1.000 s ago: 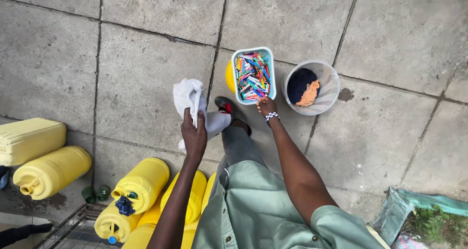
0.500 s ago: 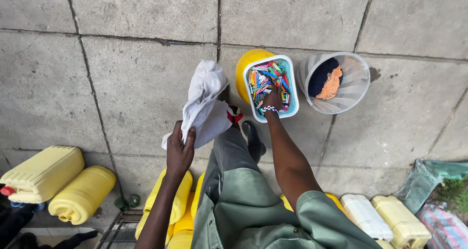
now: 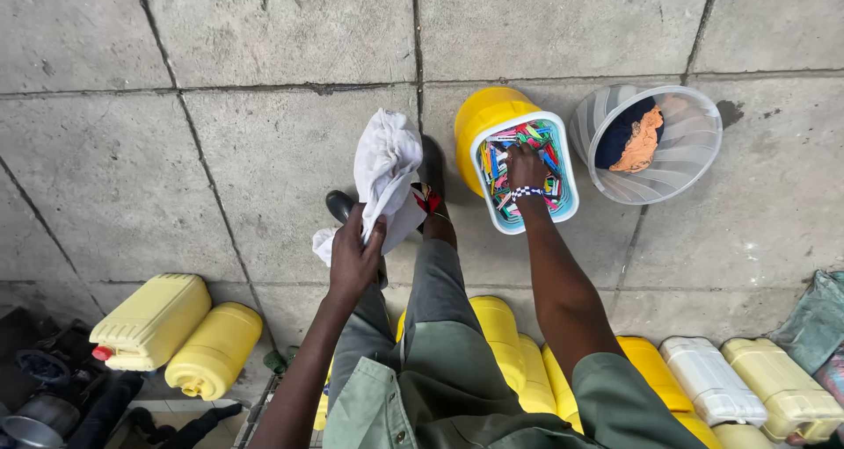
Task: Hanging wet laundry on a clothesline using clothespins.
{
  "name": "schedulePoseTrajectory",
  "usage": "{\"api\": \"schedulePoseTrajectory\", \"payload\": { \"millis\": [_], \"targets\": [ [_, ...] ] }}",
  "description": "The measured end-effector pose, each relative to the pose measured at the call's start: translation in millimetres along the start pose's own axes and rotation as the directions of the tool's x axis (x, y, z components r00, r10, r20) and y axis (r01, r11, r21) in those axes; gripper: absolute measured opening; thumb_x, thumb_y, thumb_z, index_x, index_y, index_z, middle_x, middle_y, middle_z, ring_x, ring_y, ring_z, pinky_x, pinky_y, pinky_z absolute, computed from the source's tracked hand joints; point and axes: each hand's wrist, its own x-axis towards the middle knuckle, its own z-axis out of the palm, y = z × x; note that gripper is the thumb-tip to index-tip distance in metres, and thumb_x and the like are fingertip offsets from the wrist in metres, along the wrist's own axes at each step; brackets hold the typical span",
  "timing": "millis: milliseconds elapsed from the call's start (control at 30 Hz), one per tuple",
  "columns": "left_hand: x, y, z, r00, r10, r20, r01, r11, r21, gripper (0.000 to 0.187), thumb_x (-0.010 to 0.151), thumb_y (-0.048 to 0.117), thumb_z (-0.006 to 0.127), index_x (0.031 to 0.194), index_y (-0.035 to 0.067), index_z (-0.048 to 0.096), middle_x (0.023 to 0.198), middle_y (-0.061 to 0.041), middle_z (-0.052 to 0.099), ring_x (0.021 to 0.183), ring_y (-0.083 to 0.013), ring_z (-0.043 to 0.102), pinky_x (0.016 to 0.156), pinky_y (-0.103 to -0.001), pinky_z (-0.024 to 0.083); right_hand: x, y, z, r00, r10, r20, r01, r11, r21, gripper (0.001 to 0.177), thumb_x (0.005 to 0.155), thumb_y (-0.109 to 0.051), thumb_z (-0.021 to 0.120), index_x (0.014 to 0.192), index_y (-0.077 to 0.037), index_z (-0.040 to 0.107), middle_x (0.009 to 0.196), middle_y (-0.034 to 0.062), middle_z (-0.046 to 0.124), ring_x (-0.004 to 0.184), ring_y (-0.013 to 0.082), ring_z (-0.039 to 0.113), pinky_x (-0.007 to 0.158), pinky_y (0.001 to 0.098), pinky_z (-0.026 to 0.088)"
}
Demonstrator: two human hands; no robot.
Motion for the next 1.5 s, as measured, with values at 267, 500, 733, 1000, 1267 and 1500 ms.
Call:
{"api": "schedulePoseTrajectory", "payload": {
  "millis": [267, 500, 733, 1000, 1267, 1500],
  "targets": [
    [20, -3, -28, 0.997, -0.048, 0.054, 0.047, 0.999, 0.005, 0.038, 0.101, 0.033, 0.055, 0.124, 0.002, 0.058, 0.070, -0.016, 0.065, 0.057, -0.0219, 0.062, 0.058, -0.041, 0.049, -6, -6, 6, 0.989, 0.133, -0.062, -0.118, 0.971, 0.210, 0.012, 0.084, -0.022, 0.083, 0.091, -0.013, 0.078, 0.104, 0.0145, 0.071, 0.095, 0.0367, 0.069, 0.081, 0.0494, 0.055],
    [37, 13, -58, 0.994, -0.013, 0.110, 0.023, 0.996, -0.088, 0.037, 0.104, 0.035, 0.054, 0.120, 0.002, 0.059, 0.072, -0.015, 0.063, 0.062, -0.0238, 0.060, 0.059, -0.044, 0.048, -50, 9, 14, 0.840, 0.287, -0.461, -0.038, 0.878, 0.478, 0.016, 0.095, -0.008, 0.070, 0.097, -0.006, 0.054, 0.100, 0.0076, 0.076, 0.092, 0.0273, 0.073, 0.080, 0.0410, 0.057],
    [41, -35, -54, 0.943, 0.331, 0.034, -0.333, 0.941, 0.066, 0.039, 0.101, 0.024, 0.062, 0.129, -0.003, 0.057, 0.094, -0.027, 0.068, 0.082, -0.0408, 0.068, 0.074, -0.049, 0.053, -101, -196, -91, 0.863, 0.329, 0.384, -0.314, -0.246, 0.917, 0.021, 0.101, -0.016, 0.055, 0.117, -0.020, 0.042, 0.081, -0.0016, 0.052, 0.063, 0.0071, 0.048, 0.053, 0.0266, 0.041],
    [26, -6, -109, 0.641, 0.708, 0.296, -0.751, 0.659, 0.047, 0.049, 0.096, 0.006, 0.062, 0.138, -0.012, 0.047, 0.132, -0.034, 0.056, 0.112, -0.0484, 0.059, 0.092, -0.051, 0.051, -74, -345, -163, 0.999, -0.031, 0.033, -0.013, 0.507, 0.862, 0.051, 0.093, -0.030, 0.067, 0.133, 0.002, 0.060, 0.118, 0.0174, 0.073, 0.107, 0.0273, 0.069, 0.091, 0.0384, 0.055],
    [116, 17, -195, 0.697, 0.711, 0.093, -0.716, 0.697, 0.040, 0.036, 0.087, -0.003, 0.059, 0.120, 0.011, 0.066, 0.128, -0.016, 0.064, 0.116, -0.0364, 0.066, 0.097, -0.044, 0.054, -101, -382, -301, 0.913, -0.377, -0.156, 0.406, 0.794, 0.453, 0.050, 0.088, -0.014, 0.064, 0.136, 0.002, 0.058, 0.131, 0.0202, 0.066, 0.123, 0.0362, 0.063, 0.107, 0.0419, 0.047],
    [242, 47, -236, 0.728, 0.684, -0.047, -0.686, 0.724, -0.080, 0.042, 0.101, 0.040, 0.063, 0.128, 0.008, 0.066, 0.137, -0.015, 0.065, 0.127, -0.0332, 0.063, 0.107, -0.043, 0.050, -128, -415, -405, 0.837, -0.528, -0.143, 0.544, 0.776, 0.319, 0.053, 0.083, -0.013, 0.068, 0.135, -0.001, 0.061, 0.140, 0.0176, 0.063, 0.126, 0.0328, 0.064, 0.106, 0.0397, 0.049]
  ]
}}
